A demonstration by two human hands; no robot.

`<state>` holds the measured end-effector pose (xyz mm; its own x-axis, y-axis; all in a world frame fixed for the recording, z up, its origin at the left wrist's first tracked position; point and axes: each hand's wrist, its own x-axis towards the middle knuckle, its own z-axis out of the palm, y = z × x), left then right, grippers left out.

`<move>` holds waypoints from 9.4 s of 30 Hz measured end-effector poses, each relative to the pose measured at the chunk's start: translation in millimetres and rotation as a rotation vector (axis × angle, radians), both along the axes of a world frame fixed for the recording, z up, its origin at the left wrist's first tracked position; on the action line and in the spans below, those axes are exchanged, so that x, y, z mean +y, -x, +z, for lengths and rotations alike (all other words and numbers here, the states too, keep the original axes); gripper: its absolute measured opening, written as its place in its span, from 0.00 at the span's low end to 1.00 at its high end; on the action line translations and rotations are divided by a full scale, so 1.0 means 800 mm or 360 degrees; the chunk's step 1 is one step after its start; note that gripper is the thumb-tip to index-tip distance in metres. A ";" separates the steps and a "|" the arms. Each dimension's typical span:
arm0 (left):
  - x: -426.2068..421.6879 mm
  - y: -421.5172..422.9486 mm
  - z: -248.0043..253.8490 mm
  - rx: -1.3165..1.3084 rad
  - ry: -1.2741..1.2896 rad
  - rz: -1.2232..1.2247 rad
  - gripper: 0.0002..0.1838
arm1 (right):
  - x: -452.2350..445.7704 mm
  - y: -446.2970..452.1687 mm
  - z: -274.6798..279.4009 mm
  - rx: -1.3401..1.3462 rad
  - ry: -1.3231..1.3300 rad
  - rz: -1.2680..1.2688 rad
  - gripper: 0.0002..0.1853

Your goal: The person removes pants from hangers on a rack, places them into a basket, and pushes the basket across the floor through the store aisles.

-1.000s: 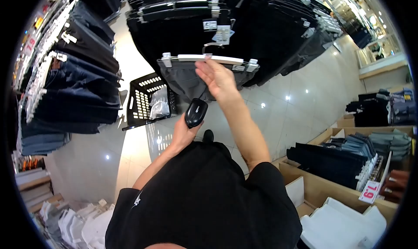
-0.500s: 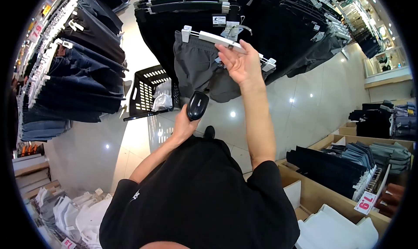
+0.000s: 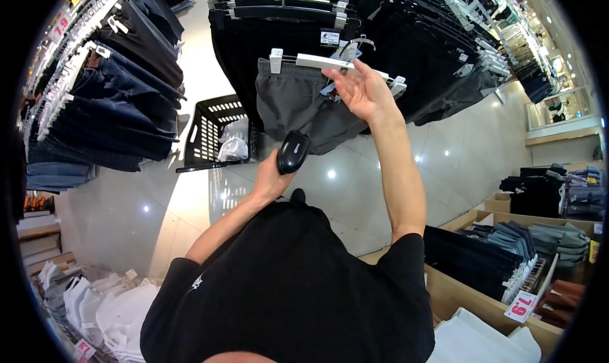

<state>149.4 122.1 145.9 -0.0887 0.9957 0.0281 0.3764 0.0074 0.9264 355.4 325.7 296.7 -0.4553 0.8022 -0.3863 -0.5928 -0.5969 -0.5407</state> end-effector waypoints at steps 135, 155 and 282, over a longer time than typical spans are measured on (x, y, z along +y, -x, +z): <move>-0.049 0.102 -0.052 -0.0324 0.0113 0.0359 0.23 | 0.137 0.180 0.058 -0.0537 0.0199 -0.0171 0.25; -0.060 0.109 -0.059 -0.0148 0.0225 0.0420 0.18 | 0.149 0.183 0.062 -0.0545 -0.0044 -0.0082 0.22; -0.063 0.150 -0.129 -0.0437 0.0560 0.0726 0.21 | 0.340 0.174 0.115 -0.2197 -0.2023 0.0659 0.10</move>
<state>29.1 71.5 42.5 -0.4636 0.8015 -0.3778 0.0127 0.4324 0.9016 216.4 597.3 388.8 -0.5990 0.7994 0.0459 0.6182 0.4981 -0.6081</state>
